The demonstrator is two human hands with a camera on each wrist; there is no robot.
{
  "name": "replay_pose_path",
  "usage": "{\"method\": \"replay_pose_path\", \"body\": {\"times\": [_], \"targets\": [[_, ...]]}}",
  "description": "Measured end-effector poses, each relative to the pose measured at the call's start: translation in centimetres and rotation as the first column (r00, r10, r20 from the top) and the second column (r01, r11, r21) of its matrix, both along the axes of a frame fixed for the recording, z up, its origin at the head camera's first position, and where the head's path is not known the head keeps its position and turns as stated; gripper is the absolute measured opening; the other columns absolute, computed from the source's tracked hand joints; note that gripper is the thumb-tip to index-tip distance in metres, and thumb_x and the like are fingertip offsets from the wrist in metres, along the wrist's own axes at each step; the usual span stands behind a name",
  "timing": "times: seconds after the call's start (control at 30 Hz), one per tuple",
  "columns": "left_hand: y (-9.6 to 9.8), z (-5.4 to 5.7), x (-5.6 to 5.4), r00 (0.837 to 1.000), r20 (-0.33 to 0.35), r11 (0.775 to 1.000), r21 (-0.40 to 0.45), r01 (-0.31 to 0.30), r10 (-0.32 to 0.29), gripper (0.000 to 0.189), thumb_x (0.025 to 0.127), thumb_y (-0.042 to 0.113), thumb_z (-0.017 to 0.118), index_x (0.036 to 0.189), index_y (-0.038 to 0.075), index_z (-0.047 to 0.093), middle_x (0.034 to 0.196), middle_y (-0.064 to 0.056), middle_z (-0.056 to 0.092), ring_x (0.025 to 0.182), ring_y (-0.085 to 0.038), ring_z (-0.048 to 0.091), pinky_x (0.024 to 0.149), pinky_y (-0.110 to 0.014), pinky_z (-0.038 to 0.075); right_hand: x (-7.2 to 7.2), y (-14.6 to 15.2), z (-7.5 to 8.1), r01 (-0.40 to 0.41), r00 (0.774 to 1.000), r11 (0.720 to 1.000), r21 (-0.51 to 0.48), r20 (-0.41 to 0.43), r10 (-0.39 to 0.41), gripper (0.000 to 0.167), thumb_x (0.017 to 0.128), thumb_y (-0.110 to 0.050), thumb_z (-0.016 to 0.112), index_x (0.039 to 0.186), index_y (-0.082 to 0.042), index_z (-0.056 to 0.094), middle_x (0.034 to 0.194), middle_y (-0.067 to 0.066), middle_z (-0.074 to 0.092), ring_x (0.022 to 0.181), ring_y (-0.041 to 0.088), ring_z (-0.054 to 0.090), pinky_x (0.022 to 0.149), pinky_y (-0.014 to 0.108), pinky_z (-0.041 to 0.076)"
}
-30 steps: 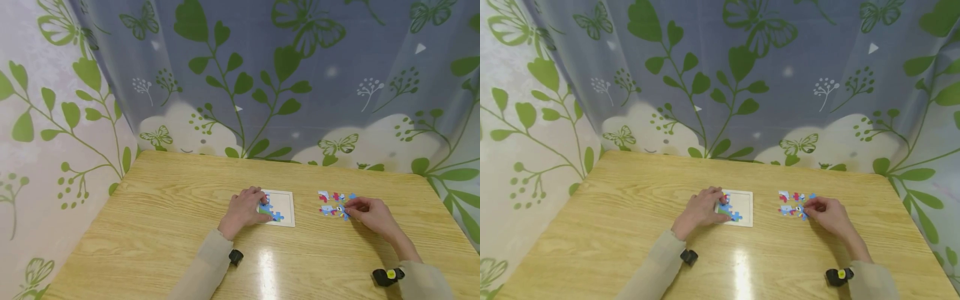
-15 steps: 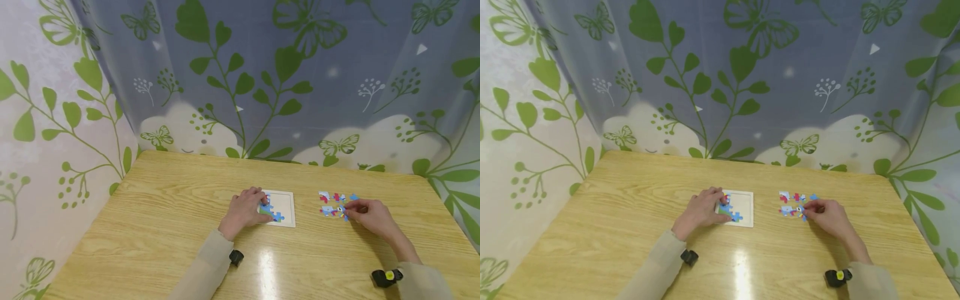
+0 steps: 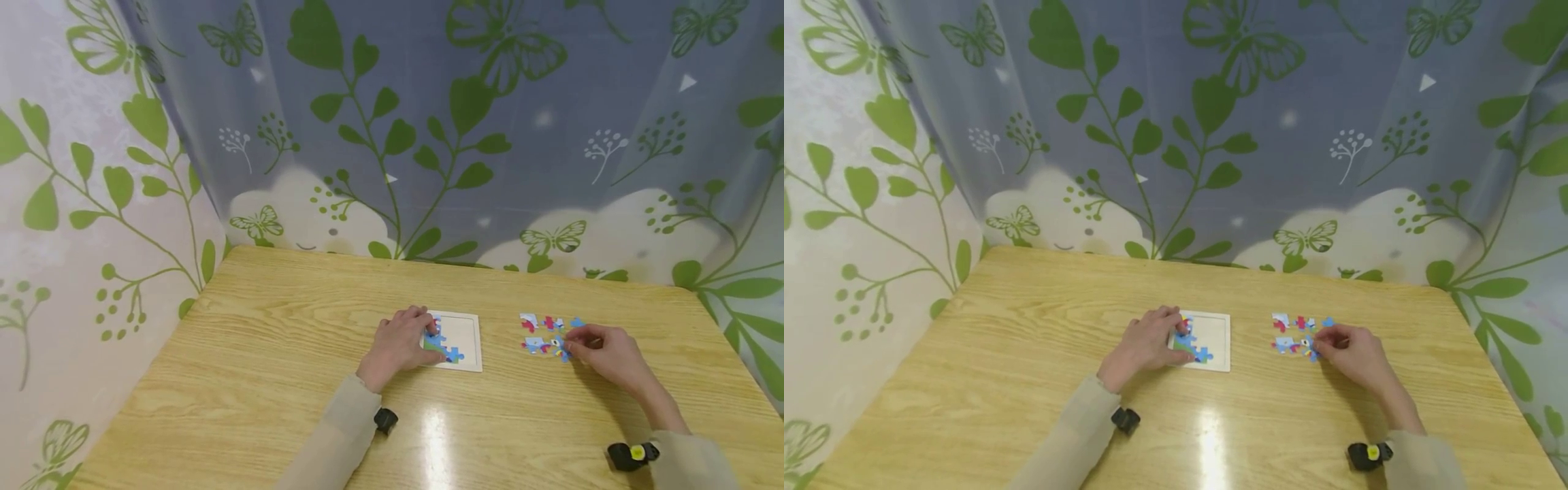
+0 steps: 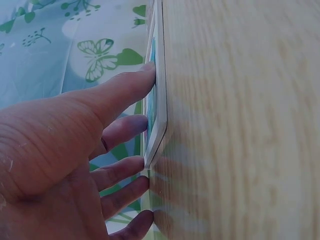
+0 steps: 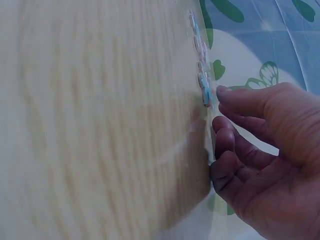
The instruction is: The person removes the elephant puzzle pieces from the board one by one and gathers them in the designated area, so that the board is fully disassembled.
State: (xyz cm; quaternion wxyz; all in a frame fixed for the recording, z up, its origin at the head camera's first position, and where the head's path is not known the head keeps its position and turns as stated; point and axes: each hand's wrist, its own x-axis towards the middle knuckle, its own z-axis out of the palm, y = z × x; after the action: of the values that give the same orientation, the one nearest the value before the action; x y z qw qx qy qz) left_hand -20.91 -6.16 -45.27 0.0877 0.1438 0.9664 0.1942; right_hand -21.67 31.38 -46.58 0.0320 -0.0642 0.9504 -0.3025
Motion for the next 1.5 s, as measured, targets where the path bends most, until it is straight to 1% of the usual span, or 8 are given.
{"method": "replay_pose_path", "body": {"times": [0.27,0.4,0.57,0.83,0.97,1.2,1.33,1.5], "targets": [[-1.1,-0.1,-0.4,0.998,0.015,0.998,0.028,0.062,-0.063,0.031,0.090,0.044,0.075,0.112,0.025,0.064,0.160,-0.004,0.044,0.144,-0.035,0.045,0.112,-0.064,0.038,0.4,-2.2,1.0,-0.010,0.999,0.999,-0.043,-0.047,0.008,0.026,0.099,-0.029,0.069,0.110,-0.006,0.074,0.102,0.012,0.075,0.084,0.012,0.065,0.060,0.025,0.050],[-1.9,-0.1,-0.8,0.994,0.036,0.992,0.075,0.104,-0.107,0.032,0.089,0.039,0.075,0.116,0.025,0.064,0.160,-0.006,0.043,0.145,-0.036,0.043,0.111,-0.064,0.037,0.3,-3.7,1.4,-0.047,0.997,0.997,-0.063,-0.068,0.043,0.024,0.099,-0.029,0.069,0.110,-0.008,0.074,0.102,0.011,0.076,0.085,0.013,0.066,0.060,0.026,0.050],[-2.5,0.0,-1.2,0.988,0.069,0.983,0.135,0.128,-0.138,0.039,0.088,0.037,0.075,0.124,0.024,0.066,0.160,-0.006,0.042,0.146,-0.036,0.039,0.113,-0.065,0.033,0.1,-5.4,1.4,-0.091,0.994,0.991,-0.098,-0.071,0.084,0.021,0.099,-0.026,0.069,0.110,-0.009,0.074,0.098,0.006,0.076,0.083,0.012,0.067,0.059,0.025,0.050],[-2.7,0.3,-1.4,0.988,0.058,0.983,0.122,0.138,-0.146,0.042,0.088,0.037,0.077,0.127,0.025,0.065,0.158,-0.004,0.044,0.144,-0.034,0.042,0.113,-0.066,0.034,-0.2,-8.3,1.0,-0.191,0.981,0.970,-0.149,-0.072,0.182,0.018,0.098,-0.023,0.070,0.109,-0.009,0.075,0.094,0.002,0.074,0.084,0.012,0.067,0.068,0.025,0.054],[-2.6,0.3,-1.5,0.988,0.047,0.985,0.101,0.141,-0.146,0.043,0.088,0.038,0.078,0.127,0.026,0.065,0.157,-0.004,0.045,0.143,-0.034,0.044,0.112,-0.065,0.036,-0.4,-9.4,0.8,-0.229,0.973,0.960,-0.158,-0.075,0.220,0.016,0.097,-0.020,0.070,0.108,-0.010,0.075,0.093,0.000,0.074,0.083,0.011,0.066,0.069,0.024,0.054],[-2.4,0.0,-1.5,0.989,0.051,0.985,0.104,0.136,-0.142,0.044,0.088,0.039,0.078,0.127,0.026,0.066,0.157,-0.004,0.045,0.144,-0.034,0.044,0.113,-0.065,0.035,-0.3,-11.1,0.2,-0.290,0.956,0.939,-0.185,-0.023,0.291,0.013,0.097,-0.023,0.071,0.105,-0.014,0.075,0.091,-0.002,0.071,0.082,0.011,0.064,0.071,0.024,0.054],[-2.3,0.0,-1.5,0.989,0.052,0.985,0.106,0.134,-0.140,0.044,0.088,0.039,0.078,0.127,0.026,0.066,0.157,-0.004,0.045,0.144,-0.033,0.043,0.113,-0.065,0.035,-0.4,-11.8,-0.2,-0.338,0.941,0.925,-0.173,-0.032,0.338,0.010,0.095,-0.023,0.073,0.103,-0.017,0.075,0.088,-0.005,0.070,0.078,0.008,0.062,0.070,0.024,0.052],[-2.2,0.0,-1.5,0.990,0.054,0.987,0.104,0.126,-0.132,0.044,0.087,0.040,0.079,0.127,0.025,0.066,0.157,-0.004,0.046,0.144,-0.034,0.044,0.113,-0.064,0.035,-0.7,-12.5,-0.3,-0.400,0.916,0.907,-0.134,-0.042,0.398,0.016,0.092,-0.024,0.076,0.105,-0.015,0.073,0.086,-0.005,0.065,0.072,0.006,0.055,0.065,0.023,0.049]]}}
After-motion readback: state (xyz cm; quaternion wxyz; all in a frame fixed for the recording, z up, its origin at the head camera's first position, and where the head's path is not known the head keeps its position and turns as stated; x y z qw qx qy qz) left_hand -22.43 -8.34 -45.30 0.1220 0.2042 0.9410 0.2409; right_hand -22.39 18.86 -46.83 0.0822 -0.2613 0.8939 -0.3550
